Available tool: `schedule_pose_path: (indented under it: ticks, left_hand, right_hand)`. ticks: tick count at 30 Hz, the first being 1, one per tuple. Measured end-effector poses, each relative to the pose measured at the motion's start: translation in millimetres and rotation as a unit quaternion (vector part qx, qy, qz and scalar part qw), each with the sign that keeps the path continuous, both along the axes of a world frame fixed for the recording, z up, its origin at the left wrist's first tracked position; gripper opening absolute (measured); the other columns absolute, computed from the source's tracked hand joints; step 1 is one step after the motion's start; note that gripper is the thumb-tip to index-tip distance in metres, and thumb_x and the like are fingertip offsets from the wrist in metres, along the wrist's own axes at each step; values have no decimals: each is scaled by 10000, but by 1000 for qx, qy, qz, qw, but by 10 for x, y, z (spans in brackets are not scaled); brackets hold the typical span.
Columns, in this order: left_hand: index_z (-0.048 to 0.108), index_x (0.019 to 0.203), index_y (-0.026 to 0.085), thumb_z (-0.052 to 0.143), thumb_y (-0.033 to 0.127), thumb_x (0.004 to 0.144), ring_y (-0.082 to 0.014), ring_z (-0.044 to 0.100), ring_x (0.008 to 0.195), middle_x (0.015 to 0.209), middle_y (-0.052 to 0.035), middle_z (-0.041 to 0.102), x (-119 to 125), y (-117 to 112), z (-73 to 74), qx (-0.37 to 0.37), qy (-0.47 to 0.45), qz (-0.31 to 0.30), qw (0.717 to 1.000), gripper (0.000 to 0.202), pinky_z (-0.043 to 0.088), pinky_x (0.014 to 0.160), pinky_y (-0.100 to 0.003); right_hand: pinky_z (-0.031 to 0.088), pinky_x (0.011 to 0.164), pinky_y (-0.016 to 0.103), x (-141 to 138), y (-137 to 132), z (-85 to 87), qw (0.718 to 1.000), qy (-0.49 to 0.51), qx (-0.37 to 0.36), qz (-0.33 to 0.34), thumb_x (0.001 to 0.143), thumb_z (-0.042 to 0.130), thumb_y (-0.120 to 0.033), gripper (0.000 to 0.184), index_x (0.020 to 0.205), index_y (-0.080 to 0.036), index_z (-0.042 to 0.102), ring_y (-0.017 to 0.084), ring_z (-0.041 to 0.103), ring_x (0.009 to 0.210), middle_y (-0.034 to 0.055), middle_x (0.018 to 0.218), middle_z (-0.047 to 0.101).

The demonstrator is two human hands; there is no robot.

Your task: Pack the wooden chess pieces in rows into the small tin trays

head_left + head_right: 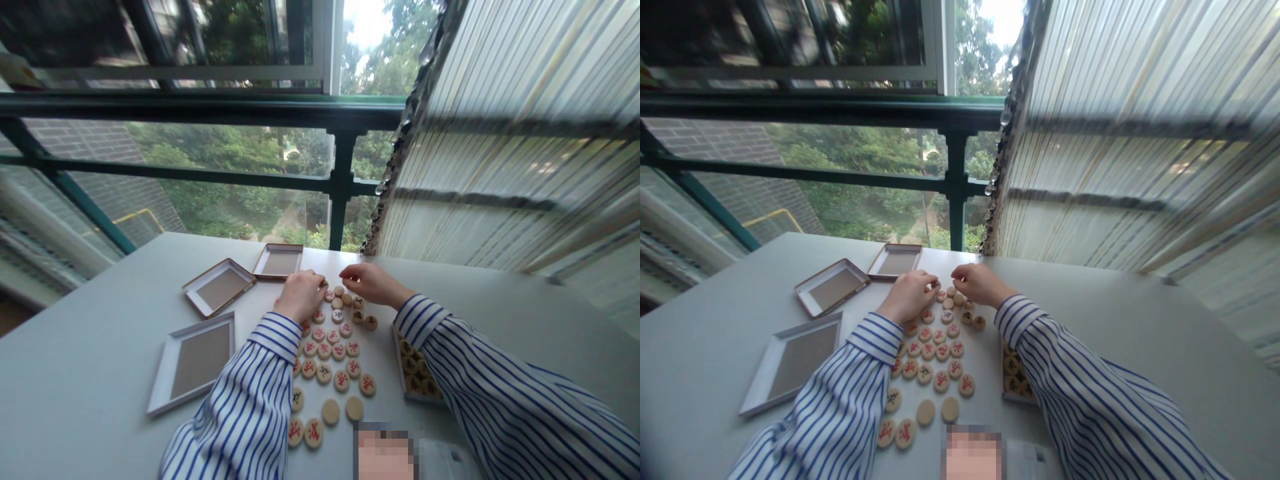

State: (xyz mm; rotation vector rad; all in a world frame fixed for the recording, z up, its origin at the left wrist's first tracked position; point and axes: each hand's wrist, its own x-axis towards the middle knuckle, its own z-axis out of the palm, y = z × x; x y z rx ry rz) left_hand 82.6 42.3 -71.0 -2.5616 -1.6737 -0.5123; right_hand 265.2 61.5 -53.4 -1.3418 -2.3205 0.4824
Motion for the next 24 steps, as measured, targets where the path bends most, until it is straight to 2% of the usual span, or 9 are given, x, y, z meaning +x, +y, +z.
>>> schedule_pose_path:
  ticks: [9,14,18,24]
  left_hand:
    - [614,989,233,460,306,809,-191,548,909,909,-48,645,0,0,-44,-16,7,13,1000,248,384,754,-301]
    - [661,856,230,481,304,795,-214,551,860,859,-58,658,2,-12,-55,-9,-13,3,1000,204,375,751,-342]
    - [678,807,226,491,305,787,-218,546,850,847,-72,658,-3,-17,-47,-13,-21,-5,1000,204,368,768,-356]
    - [660,896,230,474,283,795,-227,550,881,884,-70,659,-10,-14,-21,-16,-24,-9,1000,218,376,781,-366]
  right_hand:
    - [417,631,206,-8,-63,47,997,-78,22,3,784,462,-219,252,944,-172,651,132,596,723,49,863,676]
    - [413,655,226,-25,-51,41,992,-125,18,3,762,493,-227,259,965,-186,649,156,596,773,56,889,673]
    - [403,670,247,-83,-50,25,986,-165,14,-4,766,515,-314,264,959,-205,658,186,591,820,77,896,671]
    - [388,654,264,-166,-39,21,978,-206,9,-16,743,535,-361,242,871,-224,687,204,591,792,92,840,675]
